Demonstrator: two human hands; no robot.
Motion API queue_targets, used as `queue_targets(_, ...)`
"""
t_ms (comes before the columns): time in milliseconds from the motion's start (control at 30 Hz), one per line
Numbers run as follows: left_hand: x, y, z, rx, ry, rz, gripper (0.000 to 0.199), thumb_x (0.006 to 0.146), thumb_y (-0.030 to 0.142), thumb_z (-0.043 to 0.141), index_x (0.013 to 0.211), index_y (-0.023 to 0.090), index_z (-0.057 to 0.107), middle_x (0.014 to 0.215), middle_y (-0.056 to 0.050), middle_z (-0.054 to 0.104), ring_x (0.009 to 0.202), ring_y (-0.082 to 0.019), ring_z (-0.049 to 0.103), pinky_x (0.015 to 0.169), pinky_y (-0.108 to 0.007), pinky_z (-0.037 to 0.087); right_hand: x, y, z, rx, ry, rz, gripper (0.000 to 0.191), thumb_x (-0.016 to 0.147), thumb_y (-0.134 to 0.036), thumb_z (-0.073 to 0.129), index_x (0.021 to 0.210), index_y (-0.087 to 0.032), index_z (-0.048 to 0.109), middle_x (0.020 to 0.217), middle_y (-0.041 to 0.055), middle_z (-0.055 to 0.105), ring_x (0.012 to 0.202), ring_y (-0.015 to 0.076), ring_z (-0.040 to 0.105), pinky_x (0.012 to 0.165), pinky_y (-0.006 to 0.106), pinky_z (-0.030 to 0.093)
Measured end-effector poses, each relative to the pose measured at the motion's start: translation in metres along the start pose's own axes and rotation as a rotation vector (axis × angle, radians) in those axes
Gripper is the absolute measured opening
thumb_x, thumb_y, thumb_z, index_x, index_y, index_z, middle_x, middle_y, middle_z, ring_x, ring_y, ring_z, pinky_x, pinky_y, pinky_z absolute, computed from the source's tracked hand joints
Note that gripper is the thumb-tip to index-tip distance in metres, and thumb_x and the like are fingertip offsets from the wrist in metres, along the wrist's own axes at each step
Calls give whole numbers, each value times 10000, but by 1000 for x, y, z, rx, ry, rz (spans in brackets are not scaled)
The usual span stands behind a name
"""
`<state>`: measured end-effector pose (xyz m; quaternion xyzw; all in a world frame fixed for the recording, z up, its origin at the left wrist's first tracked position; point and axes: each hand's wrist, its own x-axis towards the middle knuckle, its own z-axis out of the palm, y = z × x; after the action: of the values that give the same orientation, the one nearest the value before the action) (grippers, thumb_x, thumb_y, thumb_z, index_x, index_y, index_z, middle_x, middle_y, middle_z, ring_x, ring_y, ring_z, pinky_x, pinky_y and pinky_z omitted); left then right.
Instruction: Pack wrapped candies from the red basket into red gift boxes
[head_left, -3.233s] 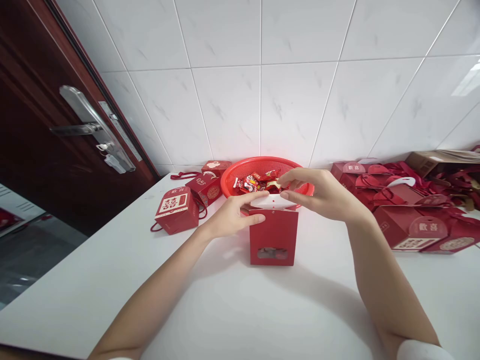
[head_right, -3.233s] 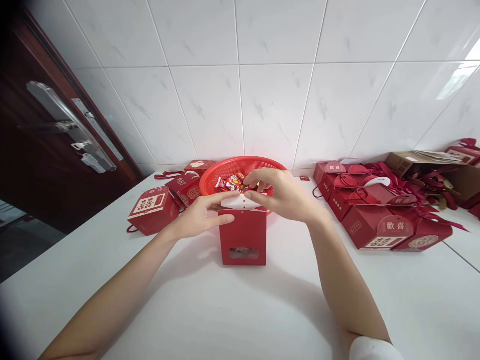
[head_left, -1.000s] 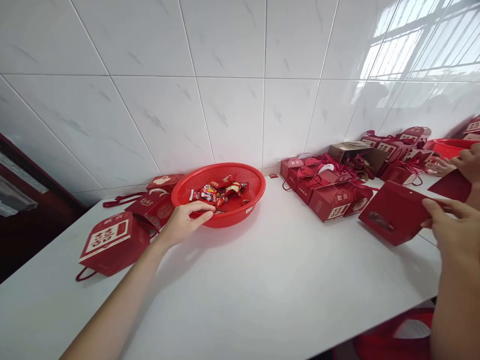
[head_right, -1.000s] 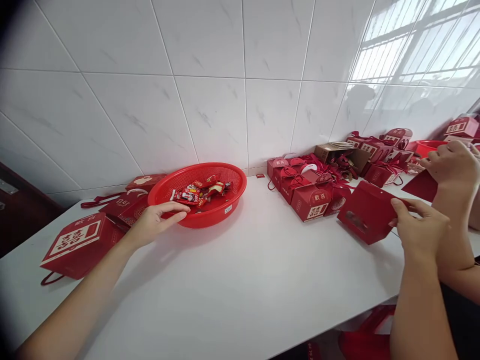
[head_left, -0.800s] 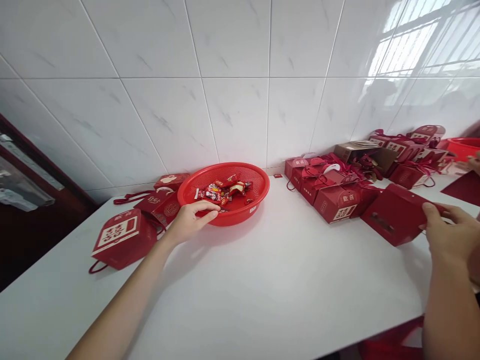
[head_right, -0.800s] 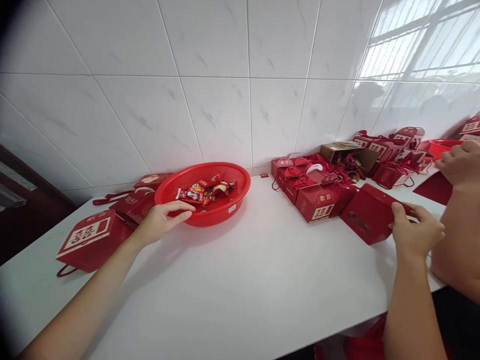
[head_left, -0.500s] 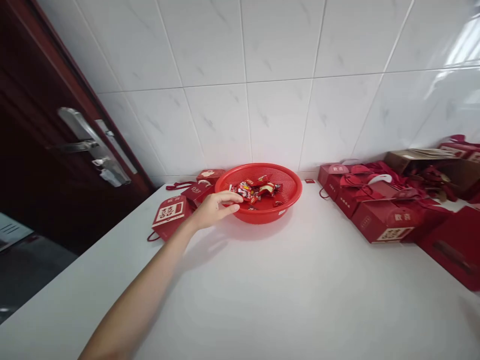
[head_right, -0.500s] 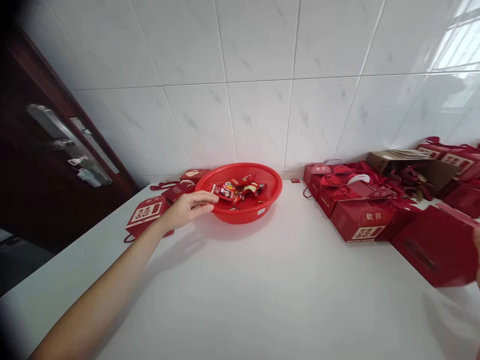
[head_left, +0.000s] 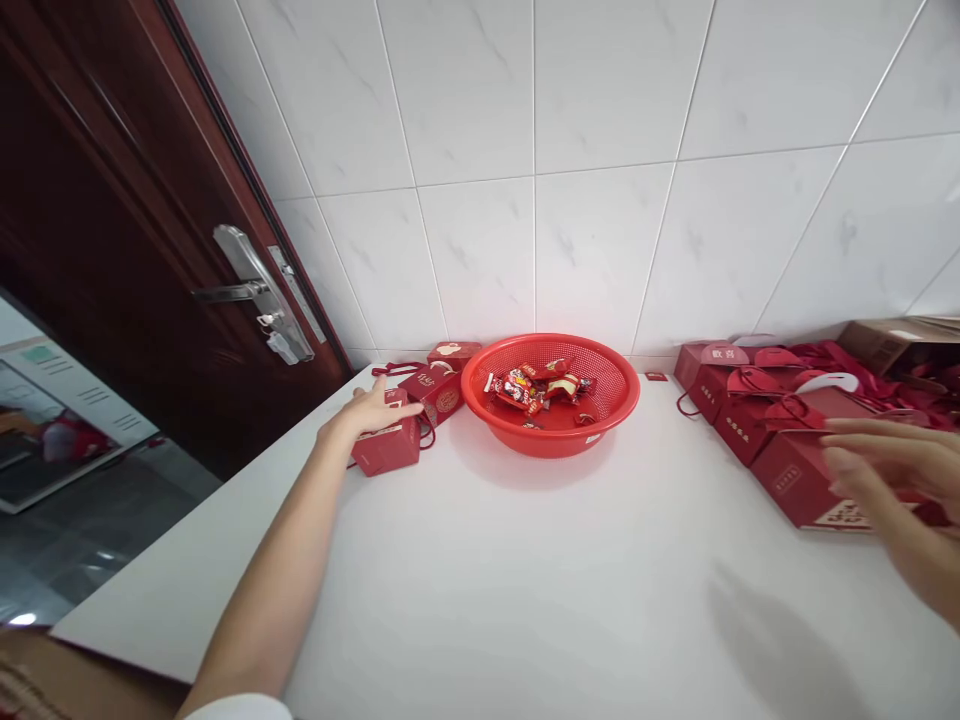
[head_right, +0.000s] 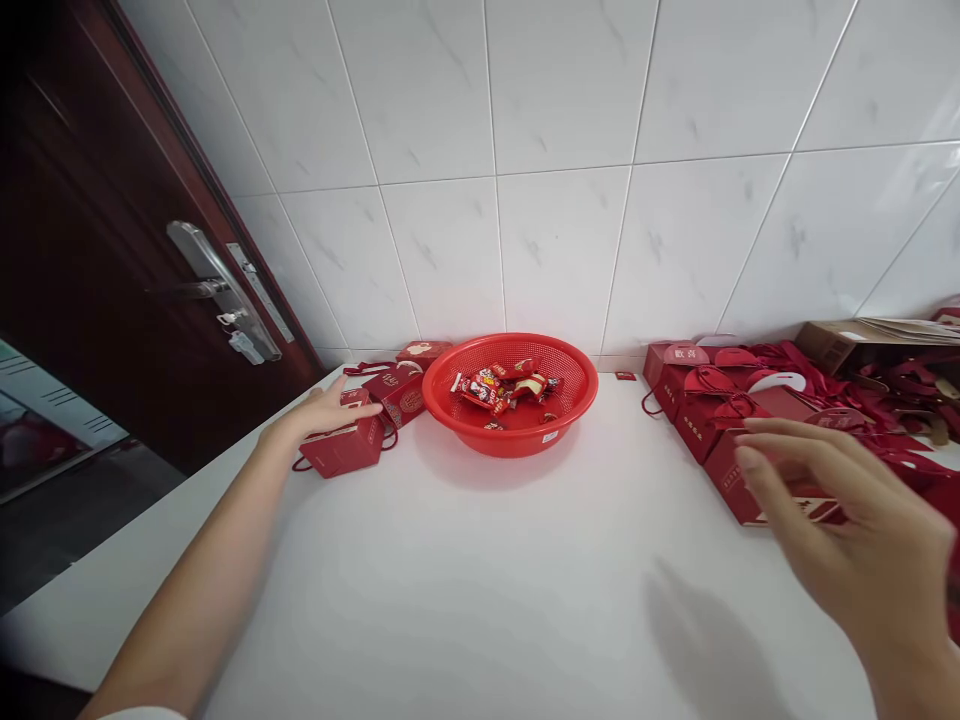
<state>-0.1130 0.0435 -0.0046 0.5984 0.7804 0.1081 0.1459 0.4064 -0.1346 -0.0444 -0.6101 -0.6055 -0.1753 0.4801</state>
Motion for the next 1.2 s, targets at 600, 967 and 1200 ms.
queue_targets(600,-88,78,31,-363,-431,1190,1186,642,418,906,1613,382,226,1674,-77,238,1517,-374,280,1217,-503,315,30,-142,95,578,-814,-74,361,944,-466,594,1200,-213,621,1023,70,724,650,142,597,582,274,471)
queue_targets(967,-91,92,55,-521,-397,1068,321,916,517,651,973,237,796,1285,-82,616,1207,-262,597,1064,-390,473,29,-133,115,511,-877,-77,218,766,-27,467,795,-204,591,729,-20,588,620,122,478,562,236,359)
queue_targets(1200,-108,97,58,-287,-406,954,330,940,250,523,1162,295,762,1303,-43,650,1129,-248,645,941,-351,533,28,-132,104,397,-927,-237,372,868,31,372,800,-190,663,981,56,652,734,143,583,662,278,438)
